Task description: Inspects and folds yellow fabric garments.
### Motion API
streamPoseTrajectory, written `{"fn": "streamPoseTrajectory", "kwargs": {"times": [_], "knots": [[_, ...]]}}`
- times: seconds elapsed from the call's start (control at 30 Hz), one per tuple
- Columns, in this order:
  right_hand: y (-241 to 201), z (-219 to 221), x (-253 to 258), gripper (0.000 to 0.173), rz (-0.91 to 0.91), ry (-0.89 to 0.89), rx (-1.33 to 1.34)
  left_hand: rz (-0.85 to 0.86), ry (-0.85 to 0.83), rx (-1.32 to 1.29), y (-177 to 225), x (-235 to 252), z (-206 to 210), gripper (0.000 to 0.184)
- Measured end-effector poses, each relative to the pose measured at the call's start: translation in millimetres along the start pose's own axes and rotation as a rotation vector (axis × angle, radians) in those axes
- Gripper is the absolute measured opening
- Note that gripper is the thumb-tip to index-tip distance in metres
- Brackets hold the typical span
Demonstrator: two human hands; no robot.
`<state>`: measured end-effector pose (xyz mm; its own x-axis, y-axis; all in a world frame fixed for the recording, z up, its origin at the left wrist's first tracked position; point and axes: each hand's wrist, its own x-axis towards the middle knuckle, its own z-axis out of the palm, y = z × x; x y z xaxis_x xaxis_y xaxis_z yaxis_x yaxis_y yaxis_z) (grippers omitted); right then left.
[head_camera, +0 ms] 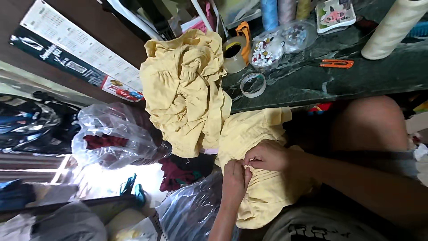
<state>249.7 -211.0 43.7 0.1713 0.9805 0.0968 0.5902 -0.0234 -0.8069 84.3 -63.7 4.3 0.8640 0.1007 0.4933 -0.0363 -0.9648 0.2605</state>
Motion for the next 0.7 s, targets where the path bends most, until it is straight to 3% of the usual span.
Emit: {"fn": "streamPoseTrajectory", "kwargs": {"times": [0.23, 0.53, 0.7], "knots": [[-2.4, 3.7, 3.9, 0.019, 0.003, 0.029, 0.021, -0.154, 0.104, -0.201, 7.7, -8.5, 8.9, 0.025], [-17.1, 5.8, 6.1, 0.02, 0.145, 0.018, 0.006, -0.296, 0.277, -0.614, 18.9, -11.3, 16.6, 0.015], [-27.7, 7.2, 5.8, 0.022, 0.186, 0.018, -0.057, -0.354, 0.294, -0.565, 19.8, -13.5, 20.9, 0.015]]}}
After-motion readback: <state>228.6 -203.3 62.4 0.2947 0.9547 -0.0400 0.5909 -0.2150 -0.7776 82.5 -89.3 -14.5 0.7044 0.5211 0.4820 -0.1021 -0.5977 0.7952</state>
